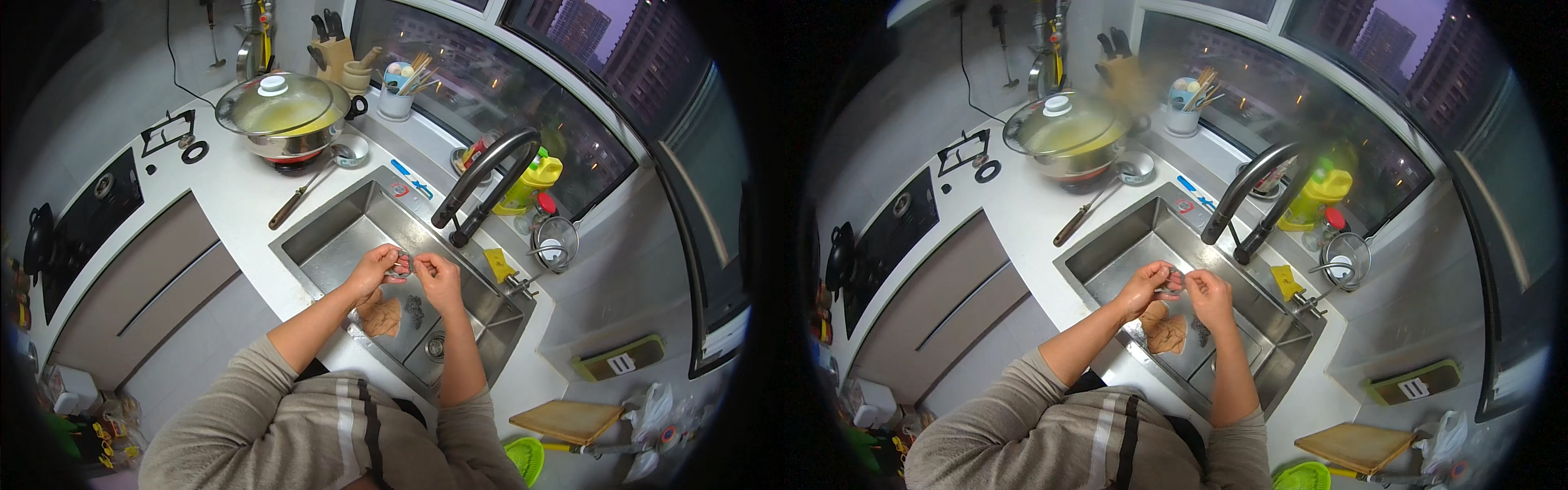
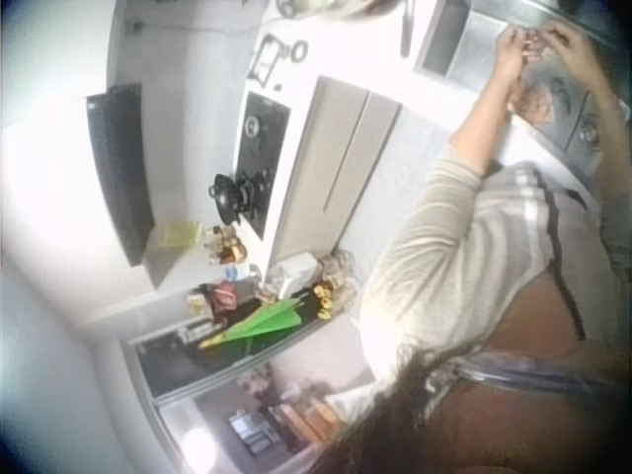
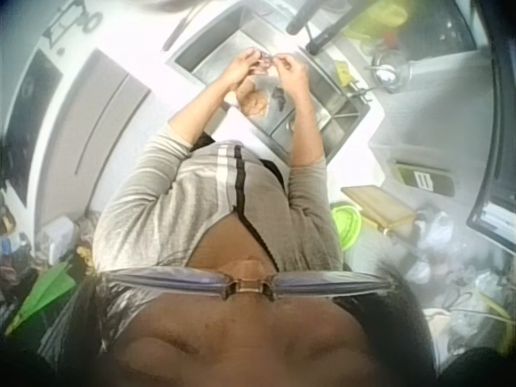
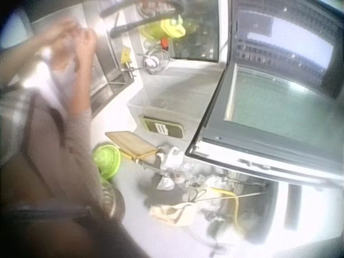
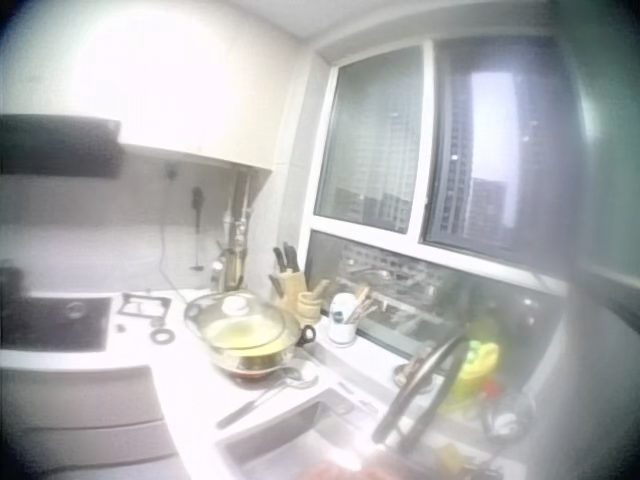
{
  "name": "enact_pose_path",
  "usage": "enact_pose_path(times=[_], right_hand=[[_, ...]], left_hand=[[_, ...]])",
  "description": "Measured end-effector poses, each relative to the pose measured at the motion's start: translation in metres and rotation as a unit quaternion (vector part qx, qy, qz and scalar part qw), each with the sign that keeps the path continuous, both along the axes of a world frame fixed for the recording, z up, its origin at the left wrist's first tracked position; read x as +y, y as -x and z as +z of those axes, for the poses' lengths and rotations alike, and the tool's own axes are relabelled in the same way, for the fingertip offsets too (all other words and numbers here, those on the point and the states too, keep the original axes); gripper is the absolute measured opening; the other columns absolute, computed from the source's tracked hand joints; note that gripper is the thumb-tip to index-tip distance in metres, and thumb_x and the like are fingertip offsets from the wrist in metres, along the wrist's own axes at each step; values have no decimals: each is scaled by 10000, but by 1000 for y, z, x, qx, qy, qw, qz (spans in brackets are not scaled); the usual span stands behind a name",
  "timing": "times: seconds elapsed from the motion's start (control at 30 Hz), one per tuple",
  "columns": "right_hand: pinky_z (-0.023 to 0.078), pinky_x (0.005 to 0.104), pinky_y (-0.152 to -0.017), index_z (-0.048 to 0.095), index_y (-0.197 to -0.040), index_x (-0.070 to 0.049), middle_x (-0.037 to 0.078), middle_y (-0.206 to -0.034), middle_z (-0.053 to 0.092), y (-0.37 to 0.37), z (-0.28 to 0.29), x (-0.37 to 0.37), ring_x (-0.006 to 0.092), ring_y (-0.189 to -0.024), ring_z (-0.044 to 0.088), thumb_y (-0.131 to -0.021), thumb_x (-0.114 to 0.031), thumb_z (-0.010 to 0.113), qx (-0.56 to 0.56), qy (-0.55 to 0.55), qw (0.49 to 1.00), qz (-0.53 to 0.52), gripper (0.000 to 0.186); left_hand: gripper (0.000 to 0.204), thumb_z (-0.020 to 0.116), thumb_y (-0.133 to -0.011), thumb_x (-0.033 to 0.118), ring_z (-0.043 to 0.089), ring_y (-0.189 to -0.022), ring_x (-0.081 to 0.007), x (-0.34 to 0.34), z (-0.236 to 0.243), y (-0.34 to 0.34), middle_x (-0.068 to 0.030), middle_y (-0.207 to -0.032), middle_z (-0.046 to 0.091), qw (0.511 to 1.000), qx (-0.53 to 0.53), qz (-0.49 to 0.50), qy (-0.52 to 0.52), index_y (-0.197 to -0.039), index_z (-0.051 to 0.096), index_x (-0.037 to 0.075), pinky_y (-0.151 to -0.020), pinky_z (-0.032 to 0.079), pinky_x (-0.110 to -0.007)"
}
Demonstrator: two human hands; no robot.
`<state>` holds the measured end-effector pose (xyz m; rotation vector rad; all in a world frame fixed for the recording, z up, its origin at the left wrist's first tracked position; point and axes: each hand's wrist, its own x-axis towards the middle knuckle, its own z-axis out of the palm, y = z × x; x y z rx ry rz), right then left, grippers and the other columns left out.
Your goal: The person scrubs a small ring under running water in the kitchen sink, then uses a toothbrush to clean the ring's surface. The ring is rinsed again and held in the hands.
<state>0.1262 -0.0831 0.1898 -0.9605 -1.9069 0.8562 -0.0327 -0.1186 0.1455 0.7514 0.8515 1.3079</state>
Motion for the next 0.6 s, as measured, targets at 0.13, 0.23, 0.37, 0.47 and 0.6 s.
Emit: enact_pose_path(times=[0.13, 0.23, 0.37, 0.47, 0.6], right_hand=[[461, 235, -552, 637, -798, 27, 67, -667, 630, 2, 4, -2, 89, -582, 575, -773, -68, 645, -18, 16, 999, 23, 98], [473, 244, -555, 637, -777, 25, 69, -661, 634, 2, 4, -2, 96, -580, 587, -765, -67, 643, -12, 29, 999, 27, 93], [443, 199, -538, 639, -841, 36, 37, -684, 626, -6, -14, 7, 61, -589, 552, -823, -89, 639, 11, 93, 994, 51, 126], [450, 201, -526, 629, -843, 33, 45, -688, 627, -10, -13, 9, 73, -582, 562, -841, -90, 623, 43, 196, 976, 85, 122], [468, 210, -520, 621, -832, 30, 56, -685, 629, -10, -5, 4, 86, -571, 572, -843, -82, 611, 45, 260, 961, 78, 113]], left_hand=[[256, 381, -980, 283, 554, -795, -134, -5, 11, -2, -26, -849, 548, 999, -24, 14, 18, -1023, 514, 69, -755, 550, -344], [257, 367, -985, 296, 521, -750, -111, -4, 9, -1, -9, -797, 517, 1000, -19, 0, 11, -1017, 508, 84, -682, 531, -305], [240, 367, -987, 289, 478, -702, -88, 1, 5, -1, 7, -770, 477, 998, 35, -43, -29, -1004, 502, 91, -614, 458, -248], [221, 374, -986, 278, 458, -681, -74, 2, 4, -2, 18, -753, 456, 993, 79, -47, -68, -991, 498, 95, -597, 420, -226], [198, 391, -981, 262, 439, -654, -62, 1, 5, -4, 34, -731, 438, 985, 144, -32, -87, -961, 498, 97, -583, 395, -215]])
